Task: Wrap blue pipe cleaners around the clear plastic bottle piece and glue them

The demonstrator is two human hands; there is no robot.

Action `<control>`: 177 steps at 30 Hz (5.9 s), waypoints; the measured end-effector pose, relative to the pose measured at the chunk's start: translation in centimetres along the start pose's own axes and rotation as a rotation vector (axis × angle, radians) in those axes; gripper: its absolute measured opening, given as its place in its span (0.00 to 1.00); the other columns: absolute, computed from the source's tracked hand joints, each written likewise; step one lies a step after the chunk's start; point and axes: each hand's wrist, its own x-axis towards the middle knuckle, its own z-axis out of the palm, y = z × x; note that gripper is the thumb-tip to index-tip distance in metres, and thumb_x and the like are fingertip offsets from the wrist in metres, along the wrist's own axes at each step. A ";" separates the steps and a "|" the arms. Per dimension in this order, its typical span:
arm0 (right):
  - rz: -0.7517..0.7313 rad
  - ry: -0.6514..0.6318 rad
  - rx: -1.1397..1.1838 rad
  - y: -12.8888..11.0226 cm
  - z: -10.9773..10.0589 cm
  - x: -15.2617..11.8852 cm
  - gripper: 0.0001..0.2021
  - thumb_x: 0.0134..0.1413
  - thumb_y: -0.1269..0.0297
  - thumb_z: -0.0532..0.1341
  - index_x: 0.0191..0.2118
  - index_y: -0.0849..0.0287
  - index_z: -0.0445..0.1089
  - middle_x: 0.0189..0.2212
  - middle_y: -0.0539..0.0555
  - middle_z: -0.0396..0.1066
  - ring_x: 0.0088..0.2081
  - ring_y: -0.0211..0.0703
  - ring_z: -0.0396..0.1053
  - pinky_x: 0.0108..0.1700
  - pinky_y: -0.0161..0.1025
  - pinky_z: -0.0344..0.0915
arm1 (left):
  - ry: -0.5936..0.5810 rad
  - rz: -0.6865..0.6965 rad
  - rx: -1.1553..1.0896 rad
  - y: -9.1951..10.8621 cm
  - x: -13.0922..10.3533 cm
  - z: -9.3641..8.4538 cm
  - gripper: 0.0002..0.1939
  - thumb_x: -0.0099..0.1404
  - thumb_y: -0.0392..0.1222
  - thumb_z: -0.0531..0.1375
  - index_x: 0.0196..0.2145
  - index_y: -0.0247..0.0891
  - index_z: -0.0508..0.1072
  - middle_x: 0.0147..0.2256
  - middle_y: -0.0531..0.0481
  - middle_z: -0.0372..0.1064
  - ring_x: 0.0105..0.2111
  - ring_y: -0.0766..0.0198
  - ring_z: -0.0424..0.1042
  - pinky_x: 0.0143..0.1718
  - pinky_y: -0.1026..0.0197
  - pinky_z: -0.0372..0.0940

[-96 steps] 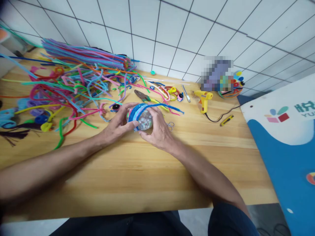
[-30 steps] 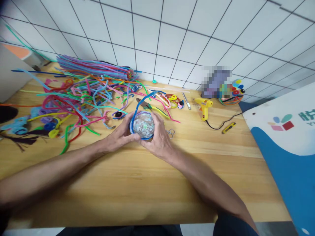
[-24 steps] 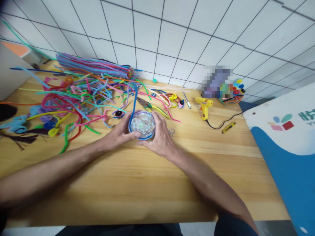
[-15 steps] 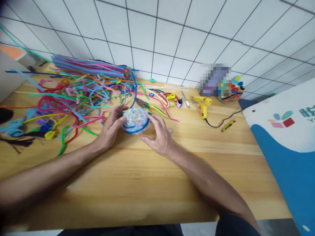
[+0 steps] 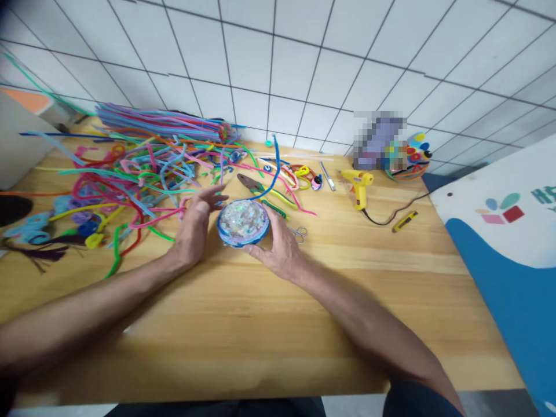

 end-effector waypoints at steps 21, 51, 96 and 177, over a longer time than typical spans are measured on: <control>-0.047 0.058 -0.028 0.5 0.4 -0.5 0.45 0.65 0.43 0.70 0.78 0.52 0.53 0.72 0.69 0.67 0.72 0.67 0.68 0.71 0.68 0.70 | 0.089 -0.179 -0.424 2.5 3.4 -1.0 0.16 0.57 0.35 0.65 0.45 0.42 0.79 0.48 0.51 0.79 0.23 0.75 0.61 0.28 0.65 0.65; 0.059 -0.005 0.137 -0.5 -0.3 0.5 0.35 0.76 0.38 0.52 0.78 0.49 0.54 0.77 0.61 0.61 0.78 0.61 0.59 0.79 0.66 0.59 | -0.421 -0.081 0.138 0.4 -0.2 -0.3 0.39 0.72 0.65 0.64 0.70 0.41 0.61 0.66 0.38 0.68 0.67 0.41 0.69 0.71 0.39 0.65; 0.202 0.088 0.245 0.1 0.0 0.3 0.37 0.68 0.33 0.61 0.72 0.51 0.62 0.69 0.64 0.69 0.67 0.60 0.71 0.68 0.62 0.73 | -0.357 -0.079 0.106 0.9 -0.4 -0.4 0.34 0.77 0.60 0.57 0.74 0.43 0.64 0.73 0.41 0.65 0.73 0.40 0.63 0.77 0.38 0.56; -0.066 0.237 0.263 -1.8 -2.2 1.7 0.03 0.65 0.59 0.73 0.43 0.47 0.81 0.53 0.53 0.81 0.58 0.52 0.77 0.64 0.56 0.72 | -0.425 0.532 0.334 -0.5 -1.1 1.6 0.40 0.77 0.49 0.62 0.78 0.44 0.49 0.72 0.29 0.59 0.75 0.37 0.59 0.73 0.29 0.63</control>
